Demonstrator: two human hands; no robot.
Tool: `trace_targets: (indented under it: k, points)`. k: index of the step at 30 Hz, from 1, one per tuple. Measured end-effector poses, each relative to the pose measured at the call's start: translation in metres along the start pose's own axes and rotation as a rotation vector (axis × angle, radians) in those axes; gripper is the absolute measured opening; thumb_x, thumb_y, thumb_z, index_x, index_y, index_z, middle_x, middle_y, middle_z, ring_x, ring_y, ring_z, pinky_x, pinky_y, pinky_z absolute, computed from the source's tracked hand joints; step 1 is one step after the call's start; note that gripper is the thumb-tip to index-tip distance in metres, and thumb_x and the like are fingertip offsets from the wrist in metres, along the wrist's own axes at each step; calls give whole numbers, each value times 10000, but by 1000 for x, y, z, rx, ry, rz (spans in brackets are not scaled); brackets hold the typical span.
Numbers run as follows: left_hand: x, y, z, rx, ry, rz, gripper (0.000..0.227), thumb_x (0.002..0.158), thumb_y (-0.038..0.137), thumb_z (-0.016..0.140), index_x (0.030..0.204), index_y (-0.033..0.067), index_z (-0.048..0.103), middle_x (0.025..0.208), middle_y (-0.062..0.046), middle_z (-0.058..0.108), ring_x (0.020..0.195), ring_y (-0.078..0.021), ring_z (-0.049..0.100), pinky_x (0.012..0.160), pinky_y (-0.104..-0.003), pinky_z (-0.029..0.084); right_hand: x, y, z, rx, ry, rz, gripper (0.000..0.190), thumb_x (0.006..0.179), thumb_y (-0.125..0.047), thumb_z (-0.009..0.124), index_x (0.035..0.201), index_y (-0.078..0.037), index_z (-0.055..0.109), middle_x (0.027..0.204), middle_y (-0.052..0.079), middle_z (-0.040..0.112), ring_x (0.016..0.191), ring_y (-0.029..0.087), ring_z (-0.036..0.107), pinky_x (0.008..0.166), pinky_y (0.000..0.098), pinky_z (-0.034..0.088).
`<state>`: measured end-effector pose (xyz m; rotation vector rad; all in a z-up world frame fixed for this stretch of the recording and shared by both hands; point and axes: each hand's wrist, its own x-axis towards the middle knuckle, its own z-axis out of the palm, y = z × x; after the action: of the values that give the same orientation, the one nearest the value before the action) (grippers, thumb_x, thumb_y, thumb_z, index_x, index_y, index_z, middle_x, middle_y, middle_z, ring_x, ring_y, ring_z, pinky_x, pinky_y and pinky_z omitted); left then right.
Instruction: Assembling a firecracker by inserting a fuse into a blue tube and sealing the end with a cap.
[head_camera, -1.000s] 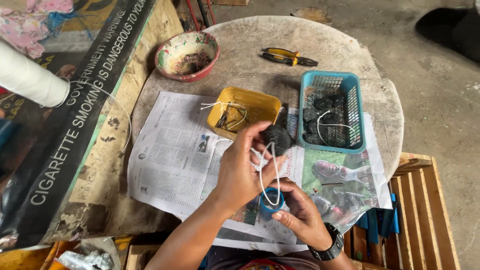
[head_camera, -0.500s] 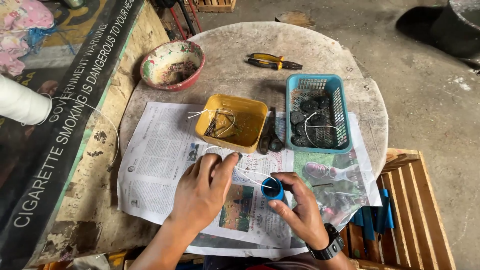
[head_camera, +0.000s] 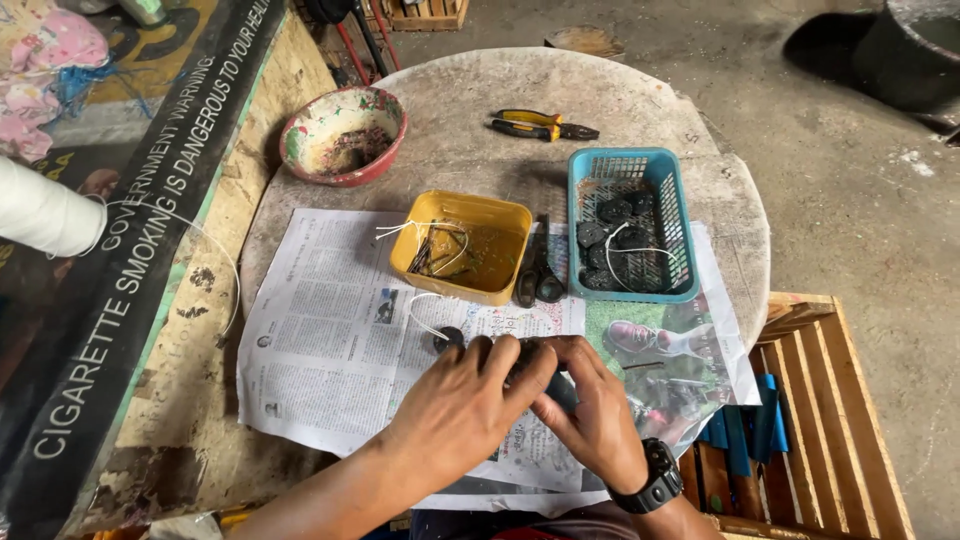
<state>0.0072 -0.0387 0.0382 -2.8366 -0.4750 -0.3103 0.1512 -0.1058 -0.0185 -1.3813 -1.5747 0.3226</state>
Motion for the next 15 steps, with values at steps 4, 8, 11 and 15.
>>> trace_targets:
  k: [4,8,11,15]
  points:
    - [-3,-6,-4,-402,-55,24,597,743,3,470,1305,91,288,980,-131,409,718,-301,541,550,-409,454,-1,5,1,148,21,31,421,810,-426,468,977,-40,492,922,96,548,830,208,557,691,315,458]
    - [-8,-10,7,-416,138,-43,559,802,296,612,1250,78,357,981,-102,438,727,-218,532,572,-335,492,-11,19,6,149,20,81,487,778,-428,520,1072,-42,480,987,88,564,881,192,561,733,308,442]
    - [-8,-9,19,-540,152,-234,577,788,464,529,1191,72,397,966,-66,459,592,-156,524,463,-307,475,-12,22,10,160,28,68,481,796,-426,496,1066,-28,477,995,96,545,901,201,543,754,311,430]
    - [-9,-4,32,-827,147,-340,484,789,381,545,1154,81,440,960,-63,486,698,-175,575,533,-314,501,-12,24,14,170,36,70,479,786,-395,524,1089,-30,458,1028,104,545,906,203,562,751,312,455]
